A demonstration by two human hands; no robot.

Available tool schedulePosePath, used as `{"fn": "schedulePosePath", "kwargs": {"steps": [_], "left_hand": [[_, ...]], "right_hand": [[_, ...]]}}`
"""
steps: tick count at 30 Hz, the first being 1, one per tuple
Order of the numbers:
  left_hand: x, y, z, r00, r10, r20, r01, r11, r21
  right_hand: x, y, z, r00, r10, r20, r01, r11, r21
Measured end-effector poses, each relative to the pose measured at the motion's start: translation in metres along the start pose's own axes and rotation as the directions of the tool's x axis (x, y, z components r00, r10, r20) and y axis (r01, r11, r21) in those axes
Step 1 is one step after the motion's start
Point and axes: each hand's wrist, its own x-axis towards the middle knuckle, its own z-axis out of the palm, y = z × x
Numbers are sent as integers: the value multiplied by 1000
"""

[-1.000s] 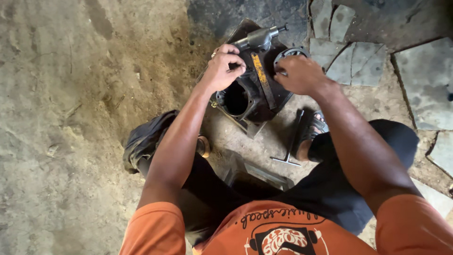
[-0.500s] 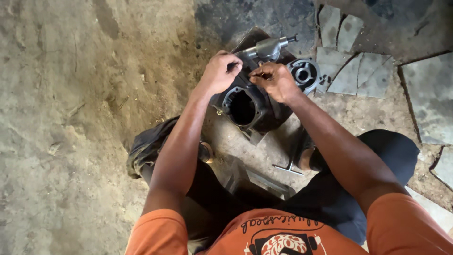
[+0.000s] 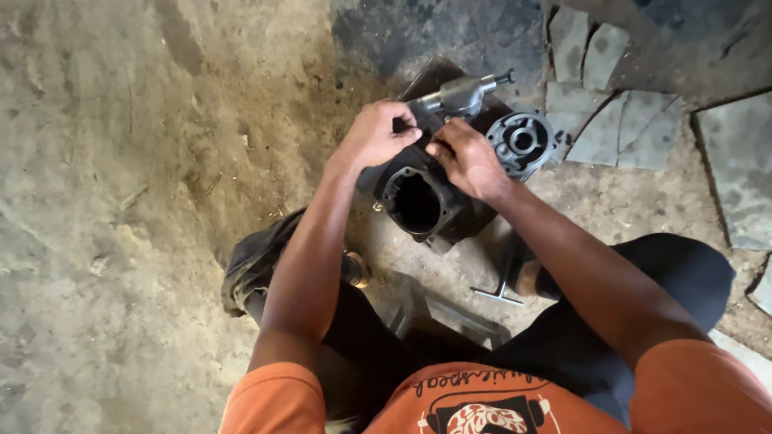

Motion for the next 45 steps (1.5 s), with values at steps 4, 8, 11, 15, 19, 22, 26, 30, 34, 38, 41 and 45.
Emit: {"fn": "schedulePosePath", "kwargs": {"steps": [4, 8, 11, 15, 19, 22, 26, 30, 34, 38, 41, 45], "left_hand": [[1, -3, 9, 998, -1, -58, 2, 1000, 8], [1, -7, 11, 997, -44, -57, 44, 999, 9], [4, -8, 11, 999, -42, -30, 43, 999, 31], [3, -7, 11, 999, -2, -34, 3, 1000, 28], [4, -2, 9, 998, -65, -7, 65, 998, -11], [3, 3, 8, 996, -86, -3, 86, 996, 4], [2, 5, 5, 997, -81, 10, 81, 997, 10], [-1, 0, 5, 1000, 20, -17, -19, 998, 61], [0, 0, 6, 1000, -2, -1, 2, 1000, 22], [1, 2, 5, 1000, 5, 0, -5, 998, 57], [0, 4, 4, 999, -36, 10, 36, 998, 52], [0, 5, 6, 999, -47, -12, 47, 997, 59]], "right_hand": [[-5, 3, -3, 1000, -11, -15, 13, 993, 117], [-5, 3, -7, 999, -52, 11, 50, 984, 170], [-6, 2, -4, 999, -42, 19, 38, 983, 177], [-3, 0, -3, 999, -5, 33, 0, 989, 147], [-7, -6, 0, 999, 41, 17, -42, 997, 60], [-12, 7, 7, 1000, 15, -11, -15, 999, 49], [-7, 49, 19, 980, 198, -33, -111, 673, 731], [-11, 62, 3, 856, 515, 32, -498, 808, 314], [-11, 51, 10, 768, 615, 176, -626, 665, 407], [-17, 62, 24, 823, 555, 122, -532, 677, 509], [-19, 70, 37, 849, 522, 80, -479, 698, 533], [-24, 69, 38, 914, 404, -47, -380, 888, 259]]}}
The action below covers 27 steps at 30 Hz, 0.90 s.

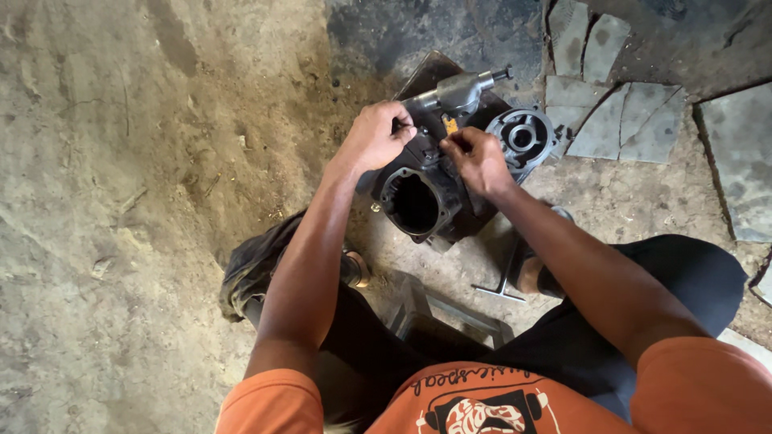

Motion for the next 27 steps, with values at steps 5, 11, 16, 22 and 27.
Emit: {"fn": "schedulePosePath", "kwargs": {"steps": [5, 11, 16, 22, 27], "left_hand": [[0, 0, -1, 1000, -10, 15, 10, 1000, 7], [1, -2, 1, 999, 51, -16, -51, 999, 17], [2, -3, 1, 999, 45, -12, -45, 999, 12], [-1, 1, 1, 1000, 2, -13, -2, 1000, 13], [-4, 1, 2, 999, 24, -24, -24, 1000, 7]], "right_hand": [[-10, -18, -2, 984, -168, -54, 161, 981, -113], [-12, -26, 3, 996, -37, -81, 19, 978, -208], [5, -32, -2, 982, 188, 17, -189, 976, 106], [27, -34, 9, 997, 37, 61, -46, 988, 147], [40, -24, 8, 970, 199, 142, -225, 953, 204]]}}
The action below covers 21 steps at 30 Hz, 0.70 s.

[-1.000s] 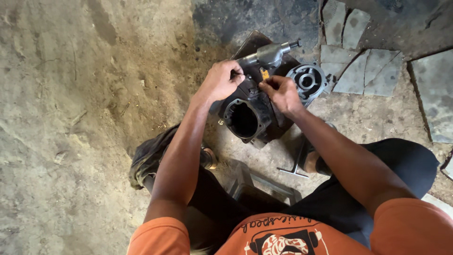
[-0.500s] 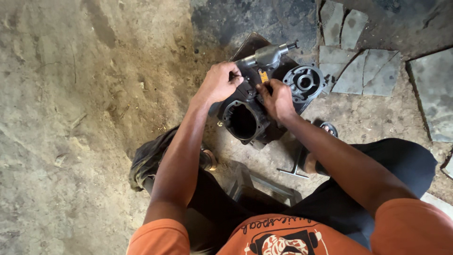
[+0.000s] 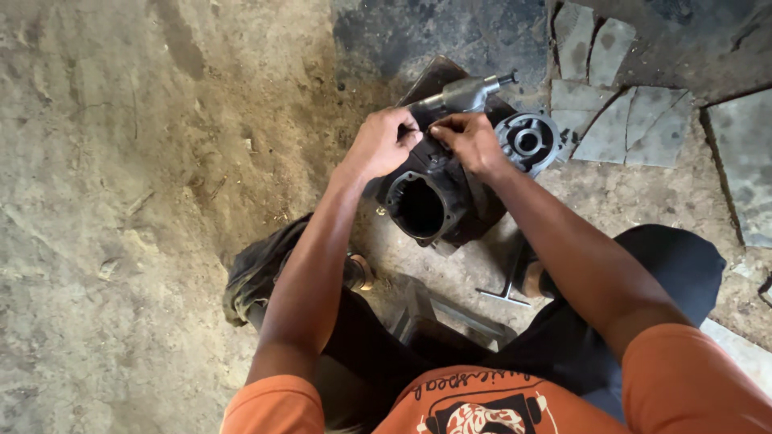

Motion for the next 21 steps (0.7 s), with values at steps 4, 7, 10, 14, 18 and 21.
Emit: {"fn": "schedulePosePath", "kwargs": {"steps": [4, 7, 10, 14, 18, 21], "left_hand": [[1, -2, 1, 1000, -4, -11, 4, 1000, 20], [-1, 1, -1, 1000, 21, -14, -21, 1000, 3], [-3, 4, -3, 1000, -25, -6, 25, 999, -36], [-1, 2, -1, 1000, -4, -3, 5, 1000, 10], [-1, 1, -1, 1000, 3, -4, -3, 1000, -3], [-1, 2, -2, 1000, -26, 7, 26, 999, -25]], "right_hand": [[1, 1, 3, 999, -29, -16, 28, 997, -77], [2, 5, 4, 999, -15, -47, 10, 994, -108], [4, 13, 7, 982, -181, -46, 182, 983, 4], [4, 10, 8, 993, -111, -40, 106, 990, -96], [3, 4, 11, 995, 25, -95, -39, 988, -152], [4, 8, 14, 986, -108, -123, 95, 990, -109]]}}
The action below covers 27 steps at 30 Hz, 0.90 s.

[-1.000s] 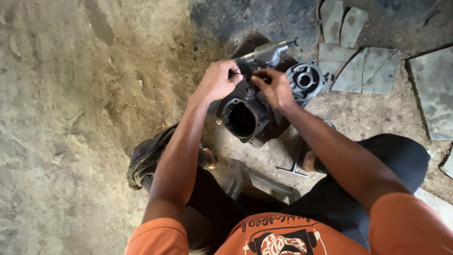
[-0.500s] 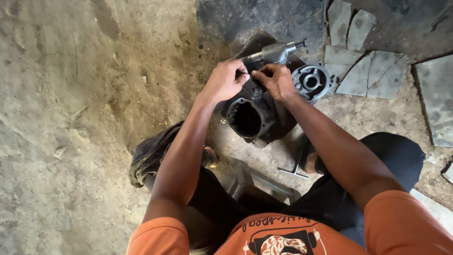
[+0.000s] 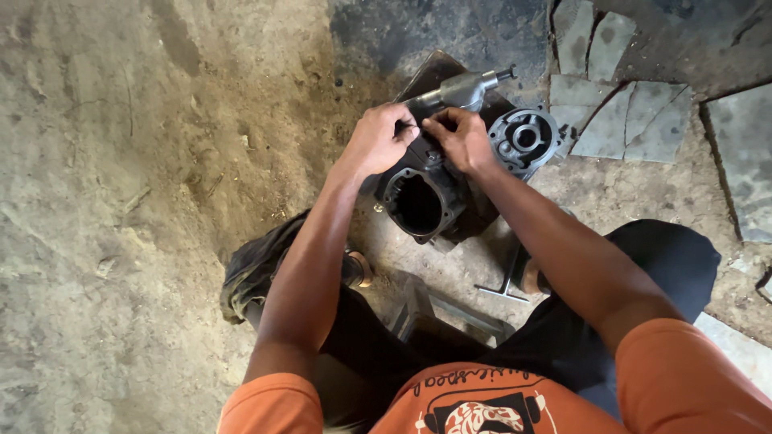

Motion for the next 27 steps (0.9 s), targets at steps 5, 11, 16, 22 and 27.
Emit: {"fn": "schedulePosePath", "kwargs": {"steps": [5, 11, 16, 22, 27], "left_hand": [[0, 1, 0, 1000, 23, -10, -23, 1000, 9], [-3, -2, 0, 999, 47, -13, -46, 999, 20], [-12, -1, -13, 999, -51, 16, 51, 998, 20], [-34, 4, -20, 950, -288, 121, 242, 924, 295], [-54, -17, -17, 890, -434, 142, 370, 867, 335]], "right_hand": [[-3, -5, -4, 999, -46, 2, 46, 991, -126], [-7, -15, -12, 998, -52, 28, 55, 989, -135], [-13, -20, -38, 993, -103, 51, 108, 989, -99], [-47, -44, -57, 987, 82, 141, -47, 972, -231], [-80, -49, -55, 904, 314, 292, -218, 923, -317]]}}
